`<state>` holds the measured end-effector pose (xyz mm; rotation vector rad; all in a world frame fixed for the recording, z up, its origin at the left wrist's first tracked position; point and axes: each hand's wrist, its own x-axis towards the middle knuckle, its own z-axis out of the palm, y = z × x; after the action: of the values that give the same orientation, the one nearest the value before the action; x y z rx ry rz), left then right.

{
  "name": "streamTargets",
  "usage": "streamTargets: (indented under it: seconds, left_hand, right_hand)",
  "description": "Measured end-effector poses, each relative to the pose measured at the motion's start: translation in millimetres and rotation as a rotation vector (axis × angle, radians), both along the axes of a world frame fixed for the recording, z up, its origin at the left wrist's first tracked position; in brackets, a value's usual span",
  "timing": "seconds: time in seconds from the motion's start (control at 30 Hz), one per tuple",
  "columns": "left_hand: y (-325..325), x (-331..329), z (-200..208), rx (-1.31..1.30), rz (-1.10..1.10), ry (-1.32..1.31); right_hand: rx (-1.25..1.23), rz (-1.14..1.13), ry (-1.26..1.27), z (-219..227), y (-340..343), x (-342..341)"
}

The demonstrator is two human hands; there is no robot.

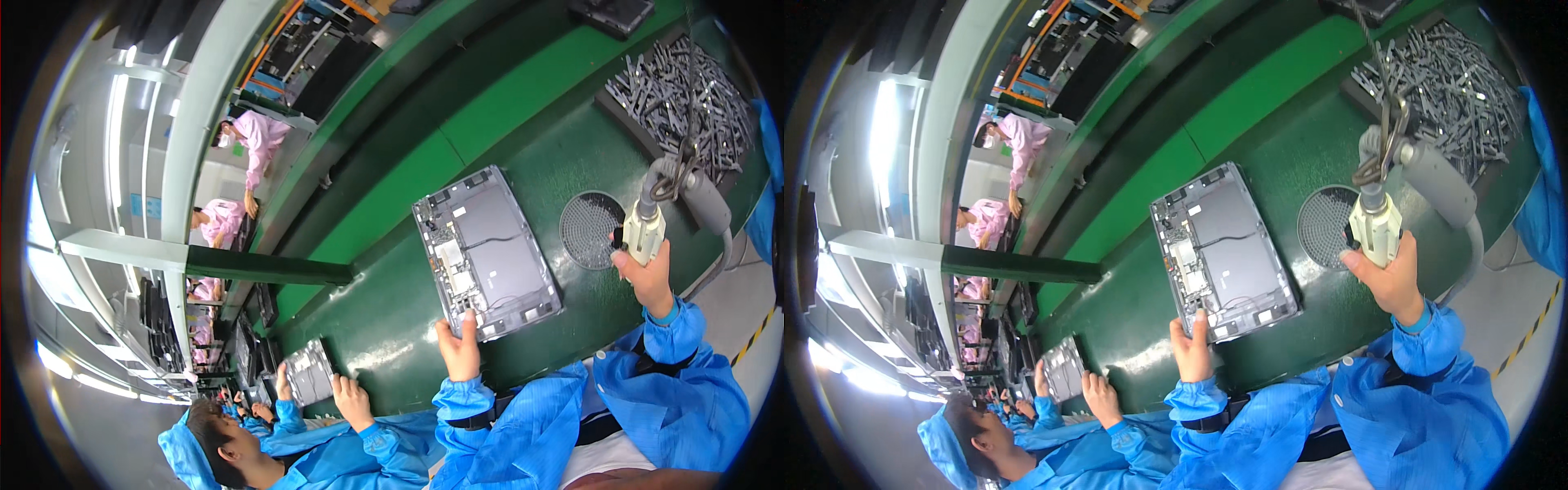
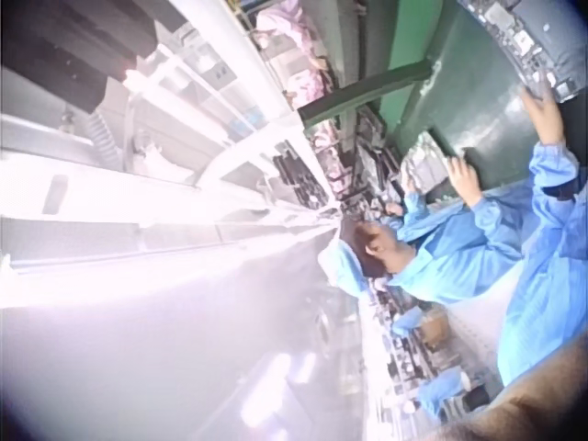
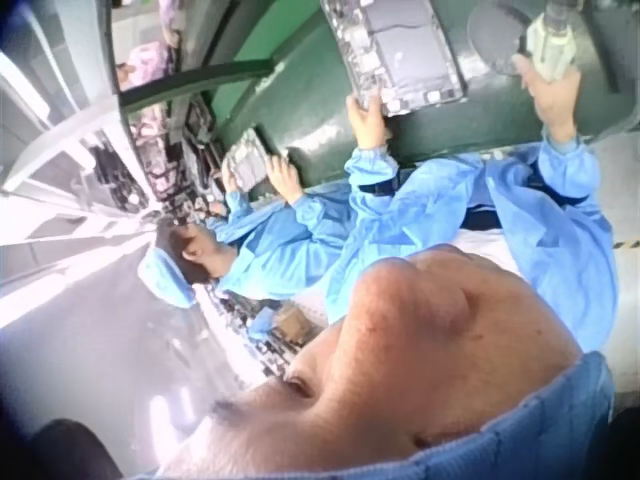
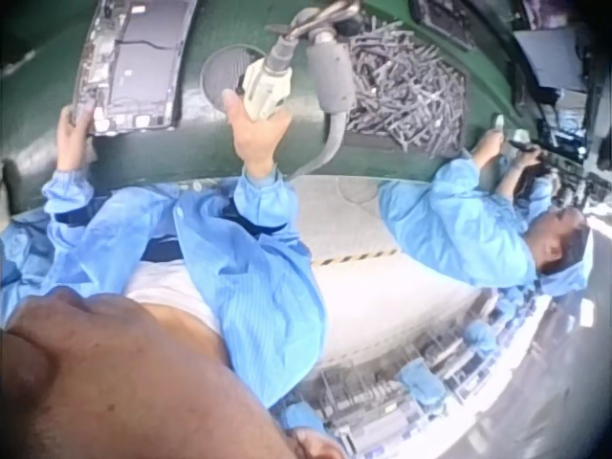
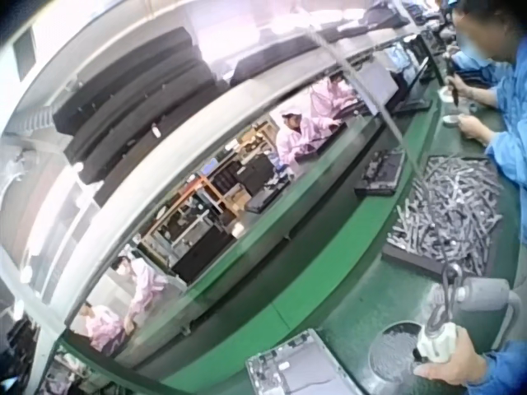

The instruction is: The person assembles internal electronic components and ribbon cables into a tablet, securing them with an electric screwdriver.

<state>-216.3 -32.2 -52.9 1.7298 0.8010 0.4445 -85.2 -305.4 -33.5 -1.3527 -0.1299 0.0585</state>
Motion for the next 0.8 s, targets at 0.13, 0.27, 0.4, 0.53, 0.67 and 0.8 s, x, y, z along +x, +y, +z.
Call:
streamTargets:
  seconds: [0.13,0.27,0.4,0.53,0.67,0.8]
  left_hand:
    - [17,28,36,-0.374,-0.001,-0.097]
    - [66,93,40,-0.417,-0.121,-0.087]
    - [92,163,35,-0.532,0.015,-0.162]
    - [114,200,31,-0.575,0.120,-0.352]
    - [96,185,34,-0.207,0.184,-0.549]
    - [84,150,21,-0.219,0.108,-0.600]
  right_hand:
    - [0.009,-0.018,0.019,-4,-8,-7]
    - [-0.003,0.040,0.010,11,-6,-3]
    - [-0.022,0.014,0.001,14,-5,-11]
    - [-0.029,0.005,-0.025,16,1,-12]
    - [-0.037,-0.029,-0.001,12,4,-12]
    - [-0.105,-0.057,-0.099,10,9,-9]
